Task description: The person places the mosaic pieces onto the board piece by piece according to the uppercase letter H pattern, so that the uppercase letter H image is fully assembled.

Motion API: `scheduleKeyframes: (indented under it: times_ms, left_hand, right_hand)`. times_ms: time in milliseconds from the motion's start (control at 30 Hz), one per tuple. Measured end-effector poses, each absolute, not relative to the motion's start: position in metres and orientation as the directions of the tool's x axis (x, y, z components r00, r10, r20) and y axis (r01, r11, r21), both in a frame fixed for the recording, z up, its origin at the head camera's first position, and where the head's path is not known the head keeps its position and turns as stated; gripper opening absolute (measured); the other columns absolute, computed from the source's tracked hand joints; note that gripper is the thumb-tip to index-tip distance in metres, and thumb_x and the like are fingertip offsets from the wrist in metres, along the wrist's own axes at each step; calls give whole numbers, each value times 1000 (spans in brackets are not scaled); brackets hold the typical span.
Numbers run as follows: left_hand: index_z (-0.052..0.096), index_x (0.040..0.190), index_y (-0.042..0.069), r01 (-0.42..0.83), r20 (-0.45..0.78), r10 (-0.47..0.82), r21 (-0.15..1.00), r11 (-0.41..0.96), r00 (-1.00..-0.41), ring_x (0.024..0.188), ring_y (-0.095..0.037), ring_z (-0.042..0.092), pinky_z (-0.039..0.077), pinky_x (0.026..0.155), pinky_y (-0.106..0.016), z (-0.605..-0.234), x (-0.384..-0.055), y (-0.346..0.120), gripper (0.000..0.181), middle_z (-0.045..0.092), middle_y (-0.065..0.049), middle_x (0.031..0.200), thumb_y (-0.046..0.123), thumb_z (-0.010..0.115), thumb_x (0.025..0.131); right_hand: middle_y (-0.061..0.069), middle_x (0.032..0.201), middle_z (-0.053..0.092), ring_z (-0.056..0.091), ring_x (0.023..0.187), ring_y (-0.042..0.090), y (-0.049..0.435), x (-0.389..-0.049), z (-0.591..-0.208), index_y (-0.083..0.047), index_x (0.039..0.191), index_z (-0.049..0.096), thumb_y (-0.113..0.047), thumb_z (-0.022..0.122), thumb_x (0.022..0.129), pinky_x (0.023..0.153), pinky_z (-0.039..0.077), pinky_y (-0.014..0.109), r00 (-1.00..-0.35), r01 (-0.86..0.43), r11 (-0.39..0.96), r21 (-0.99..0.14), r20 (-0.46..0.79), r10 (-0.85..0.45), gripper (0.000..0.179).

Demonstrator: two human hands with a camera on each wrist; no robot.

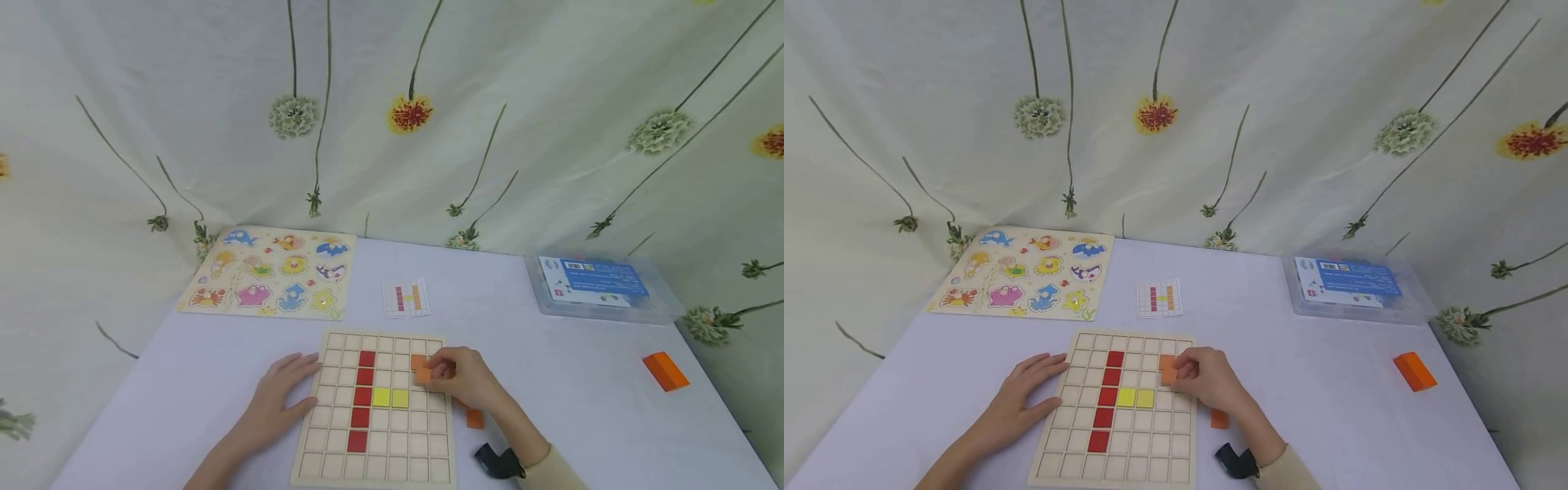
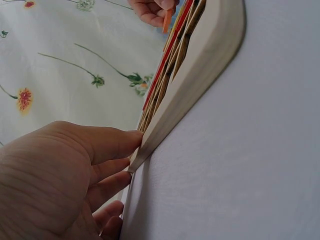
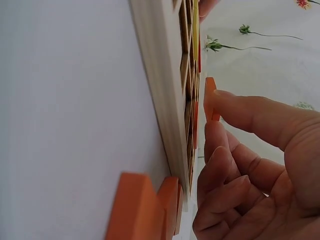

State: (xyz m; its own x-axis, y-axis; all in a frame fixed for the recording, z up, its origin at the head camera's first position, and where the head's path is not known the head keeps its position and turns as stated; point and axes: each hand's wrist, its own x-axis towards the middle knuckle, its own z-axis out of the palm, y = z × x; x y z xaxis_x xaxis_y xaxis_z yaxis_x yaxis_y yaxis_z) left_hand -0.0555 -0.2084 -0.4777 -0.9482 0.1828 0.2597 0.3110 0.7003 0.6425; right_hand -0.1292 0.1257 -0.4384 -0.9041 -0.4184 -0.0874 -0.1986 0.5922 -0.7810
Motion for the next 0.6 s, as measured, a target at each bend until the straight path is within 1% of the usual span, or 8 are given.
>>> scheduleKeyframes:
  times_ms: [267,600]
  left_hand:
    - [59,132,14,284,225,178,652,703,-958,135,-38,37,29,101,-71,-477,-56,-208,51,55,-8,142,13,74,83]
    - [59,132,14,270,214,169,653,708,-962,136,-38,37,30,101,-71,-477,-56,-208,52,55,-7,142,12,74,83]
  right_hand:
    - [-4,73,59,51,65,11,121,-130,-439,-7,91,69,-6,80,75,56,42,18,-892,-220,613,-758,-97,-441,19]
    - [-4,73,58,51,65,11,116,-129,-439,-8,91,68,-6,82,74,56,43,19,-888,-220,626,-748,-111,-445,21]
